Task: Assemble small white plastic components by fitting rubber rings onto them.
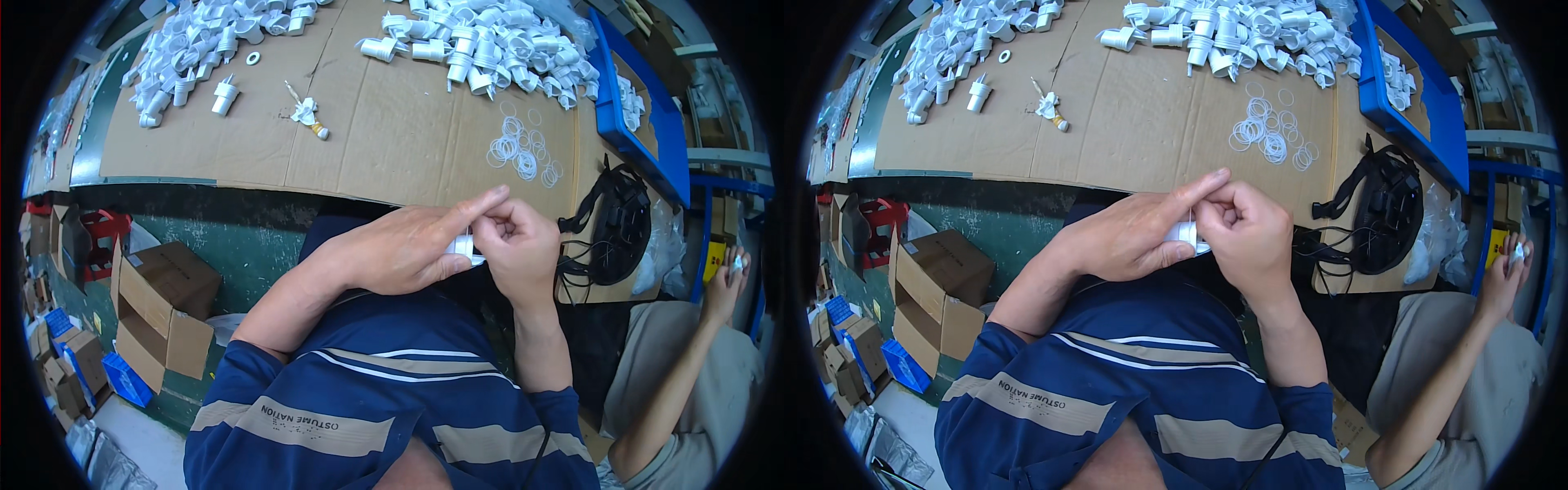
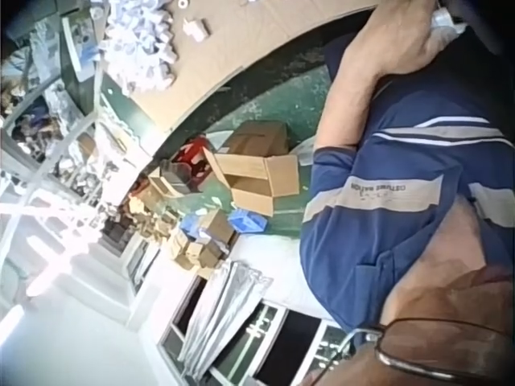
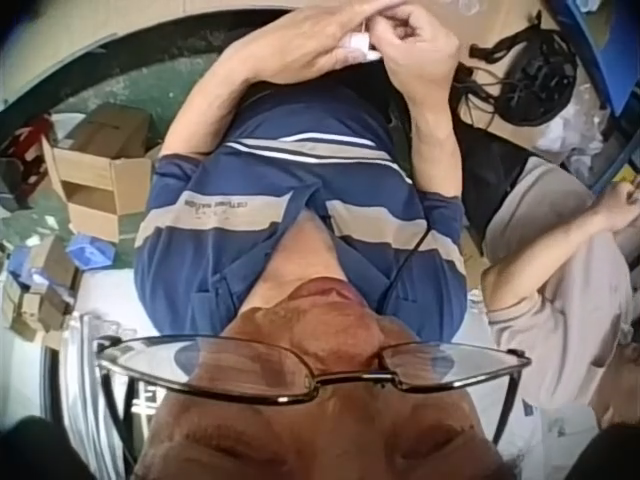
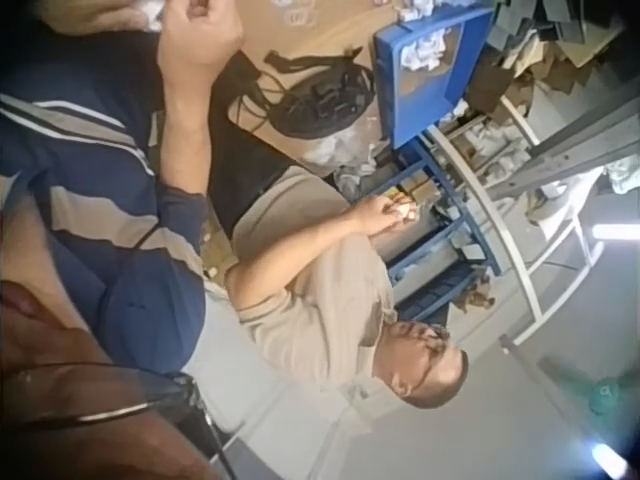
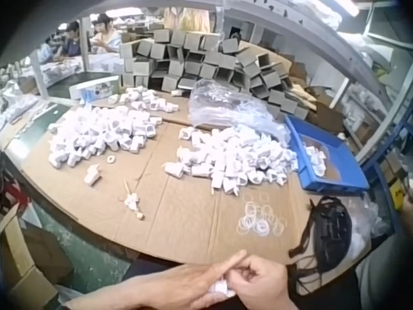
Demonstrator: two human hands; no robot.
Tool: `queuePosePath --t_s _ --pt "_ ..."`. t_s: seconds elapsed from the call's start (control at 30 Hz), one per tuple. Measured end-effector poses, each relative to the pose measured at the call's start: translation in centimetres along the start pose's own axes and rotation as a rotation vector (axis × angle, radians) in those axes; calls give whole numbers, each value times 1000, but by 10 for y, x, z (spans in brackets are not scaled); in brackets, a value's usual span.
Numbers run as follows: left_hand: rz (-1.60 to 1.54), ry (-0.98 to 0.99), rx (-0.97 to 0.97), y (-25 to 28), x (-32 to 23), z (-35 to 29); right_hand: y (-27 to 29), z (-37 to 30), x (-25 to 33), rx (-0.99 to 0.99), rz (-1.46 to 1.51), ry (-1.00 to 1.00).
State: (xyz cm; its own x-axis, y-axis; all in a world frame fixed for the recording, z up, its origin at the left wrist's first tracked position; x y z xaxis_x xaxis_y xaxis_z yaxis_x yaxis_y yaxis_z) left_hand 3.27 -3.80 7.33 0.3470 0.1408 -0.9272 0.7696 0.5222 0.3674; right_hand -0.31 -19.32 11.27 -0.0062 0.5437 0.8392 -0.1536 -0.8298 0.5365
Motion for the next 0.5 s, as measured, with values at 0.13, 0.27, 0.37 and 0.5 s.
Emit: queuePosePath --t_s 0.13,0.27,0.37,0.5 --pt "-5 -40 -32 2 -2 -1 0 -1 -9 14 116 -111" --pt "-59 -107 -144 0 1 -3 3 -2 -17 7 278 -194" --pt "-230 -96 -248 -4 12 -3 5 -3 -18 26 321 -209" --pt "-408 39 -179 -7 18 -2 9 -5 -16 153 412 -316"
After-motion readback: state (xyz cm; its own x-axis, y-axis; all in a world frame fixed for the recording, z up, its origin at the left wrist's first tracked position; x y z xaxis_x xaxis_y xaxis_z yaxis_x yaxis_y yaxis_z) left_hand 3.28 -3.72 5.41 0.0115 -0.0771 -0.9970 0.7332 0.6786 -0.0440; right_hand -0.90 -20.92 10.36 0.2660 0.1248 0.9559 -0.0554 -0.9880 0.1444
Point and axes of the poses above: each hand's wrist, its own z-axis towards the middle knuckle, its own y-axis out of the back of the hand, x = y × z, the point moved 5 cm from there along z, towards the middle knuckle, and after that the axes turned 11 degrees about y, right-handed, at the moved point
